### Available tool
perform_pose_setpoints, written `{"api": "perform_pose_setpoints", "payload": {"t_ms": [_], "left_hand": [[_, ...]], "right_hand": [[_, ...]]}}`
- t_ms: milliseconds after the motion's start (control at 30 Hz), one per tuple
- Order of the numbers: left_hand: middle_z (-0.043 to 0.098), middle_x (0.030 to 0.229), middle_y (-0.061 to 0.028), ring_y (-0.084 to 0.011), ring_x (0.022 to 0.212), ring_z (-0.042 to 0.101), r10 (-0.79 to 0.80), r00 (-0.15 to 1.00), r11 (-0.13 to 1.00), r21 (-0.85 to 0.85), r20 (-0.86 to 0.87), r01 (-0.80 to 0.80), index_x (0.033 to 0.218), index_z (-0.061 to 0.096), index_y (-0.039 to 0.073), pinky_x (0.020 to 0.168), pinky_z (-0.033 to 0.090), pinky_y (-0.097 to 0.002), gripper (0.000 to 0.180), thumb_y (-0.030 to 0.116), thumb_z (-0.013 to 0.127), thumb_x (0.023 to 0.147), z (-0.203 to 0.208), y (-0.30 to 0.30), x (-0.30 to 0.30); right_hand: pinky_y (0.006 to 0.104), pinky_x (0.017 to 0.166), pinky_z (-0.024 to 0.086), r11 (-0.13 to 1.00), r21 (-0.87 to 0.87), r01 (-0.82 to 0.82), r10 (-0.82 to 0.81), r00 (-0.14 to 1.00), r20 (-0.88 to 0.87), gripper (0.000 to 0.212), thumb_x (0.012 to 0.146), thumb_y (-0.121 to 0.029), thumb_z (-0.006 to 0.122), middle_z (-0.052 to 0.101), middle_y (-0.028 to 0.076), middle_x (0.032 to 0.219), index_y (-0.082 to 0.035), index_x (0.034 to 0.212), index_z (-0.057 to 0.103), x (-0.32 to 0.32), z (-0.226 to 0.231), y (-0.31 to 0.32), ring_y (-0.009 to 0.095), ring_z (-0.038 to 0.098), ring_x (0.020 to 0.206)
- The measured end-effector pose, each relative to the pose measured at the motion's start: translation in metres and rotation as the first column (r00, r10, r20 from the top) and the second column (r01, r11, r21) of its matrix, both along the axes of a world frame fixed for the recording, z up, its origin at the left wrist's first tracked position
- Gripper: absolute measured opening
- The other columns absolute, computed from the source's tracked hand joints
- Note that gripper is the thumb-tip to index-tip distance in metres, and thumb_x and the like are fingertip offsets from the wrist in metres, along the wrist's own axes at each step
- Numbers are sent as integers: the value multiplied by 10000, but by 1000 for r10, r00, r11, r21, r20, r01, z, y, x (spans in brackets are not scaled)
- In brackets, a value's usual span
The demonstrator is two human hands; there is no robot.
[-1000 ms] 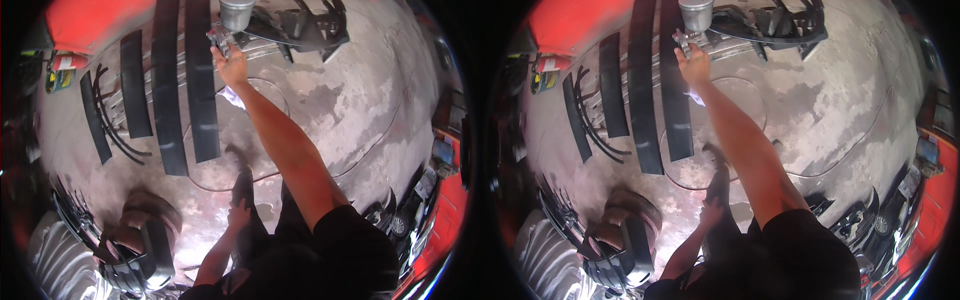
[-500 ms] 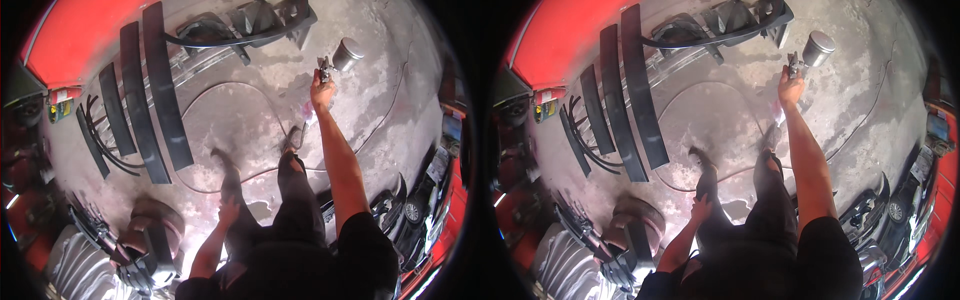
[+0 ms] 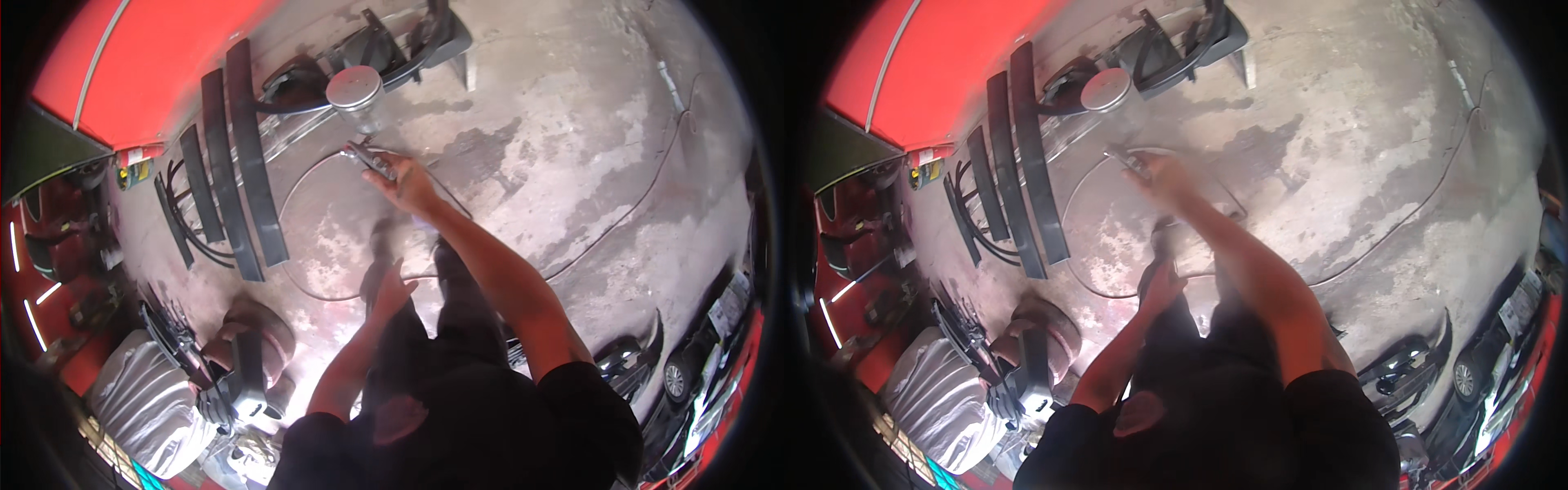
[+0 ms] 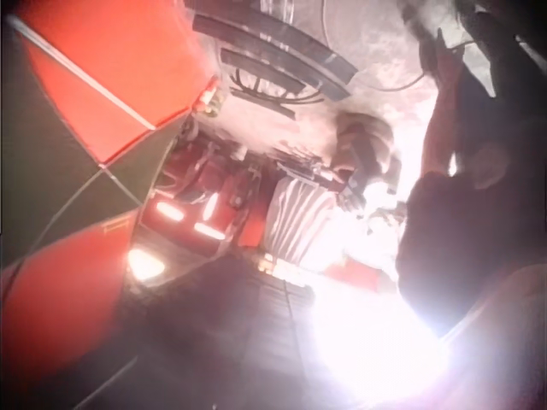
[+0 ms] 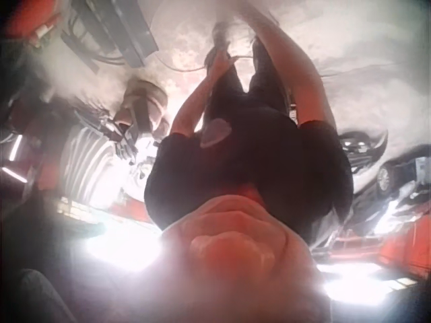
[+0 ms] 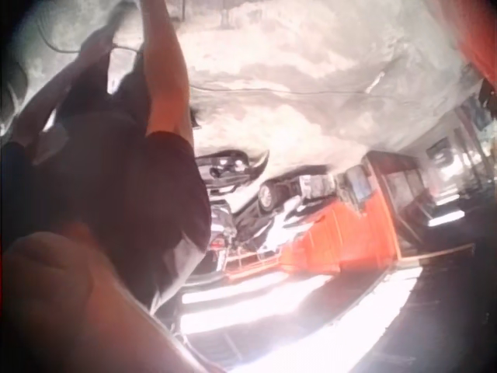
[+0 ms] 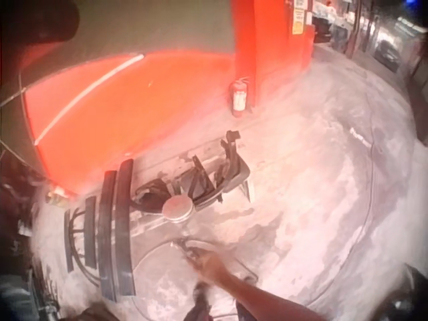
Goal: The person uses a spray gun to apply a coating to various black plastic car parts, including a bumper and trim pieces, in a workshop. They handle the parts by hand, moving them to different positions to ensure coverage, and occasionally wipe the parts with a cloth.
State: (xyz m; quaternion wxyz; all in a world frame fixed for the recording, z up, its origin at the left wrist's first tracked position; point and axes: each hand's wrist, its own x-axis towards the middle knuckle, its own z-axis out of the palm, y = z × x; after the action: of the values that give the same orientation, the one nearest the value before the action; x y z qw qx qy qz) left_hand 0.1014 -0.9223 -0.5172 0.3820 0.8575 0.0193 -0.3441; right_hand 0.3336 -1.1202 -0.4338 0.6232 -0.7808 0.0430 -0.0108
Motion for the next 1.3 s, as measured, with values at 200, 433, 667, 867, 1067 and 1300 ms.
{"api": "perform_pose_setpoints", "payload": {"t_ms": [200, 433, 667, 867, 1067, 1300], "left_hand": [[539, 1387, -213, -339, 1335, 498, -64, 995, 894, -447, -77, 23, 1428, 449, 4, 1118, 370, -420, 739, 207, 804, 813, 3, -188, 91], [705, 949, -202, -378, 932, 687, -88, 991, 974, -200, 99, 106, 1055, 666, 46, 829, 520, -443, 326, 310, 720, 872, -46, -283, 184], [612, 1203, -163, -394, 1207, 552, -165, 970, 930, 300, -178, 213, 1104, 631, 140, 923, 514, -537, 265, 282, 672, 885, -125, -222, 163], [545, 1276, -231, -431, 1207, 533, 280, 937, 873, 462, -207, -159, 1133, 571, 143, 918, 491, -578, 321, 372, 664, 927, -70, -295, 144], [694, 1031, -271, -489, 1020, 632, 547, 792, 829, 309, -273, -466, 1043, 658, 80, 838, 481, -564, 362, 430, 597, 973, -12, -462, 208], [724, 1026, -218, -330, 941, 712, 496, 862, 865, 133, -98, -483, 1190, 693, 68, 771, 544, -409, 308, 280, 597, 989, -7, -690, 204]], "right_hand": [[296, 628, 490, 975, 176, 133, -120, 989, -84, 411, 926, -352, 740, 595, 31, 724, -26, 1170, 688, 38, 123, -98, 111, 552, 653], [269, 713, 512, 998, -52, 25, -43, 924, -381, 762, 871, -380, 813, 727, 97, 958, 154, 1310, 491, 155, 217, -274, 99, 623, 767], [253, 586, 439, 947, -189, -261, 154, 881, -447, 527, 875, -293, 821, 613, -11, 738, 75, 1154, 568, 290, 248, -437, 66, 529, 631], [261, 520, 408, 823, -180, -540, 411, 782, -468, 286, 911, -265, 773, 581, -12, 651, -31, 1068, 724, 379, 176, -515, 66, 488, 553], [427, 717, 540, 615, -496, -613, 506, 789, -349, 319, 930, -327, 709, 720, 173, 823, -101, 1155, 705, 534, 25, -579, 327, 704, 743], [461, 743, 553, 583, -458, -671, 669, 716, -197, 315, 927, -361, 709, 720, 204, 842, -124, 1135, 722, 657, -31, -624, 398, 707, 822]]}}
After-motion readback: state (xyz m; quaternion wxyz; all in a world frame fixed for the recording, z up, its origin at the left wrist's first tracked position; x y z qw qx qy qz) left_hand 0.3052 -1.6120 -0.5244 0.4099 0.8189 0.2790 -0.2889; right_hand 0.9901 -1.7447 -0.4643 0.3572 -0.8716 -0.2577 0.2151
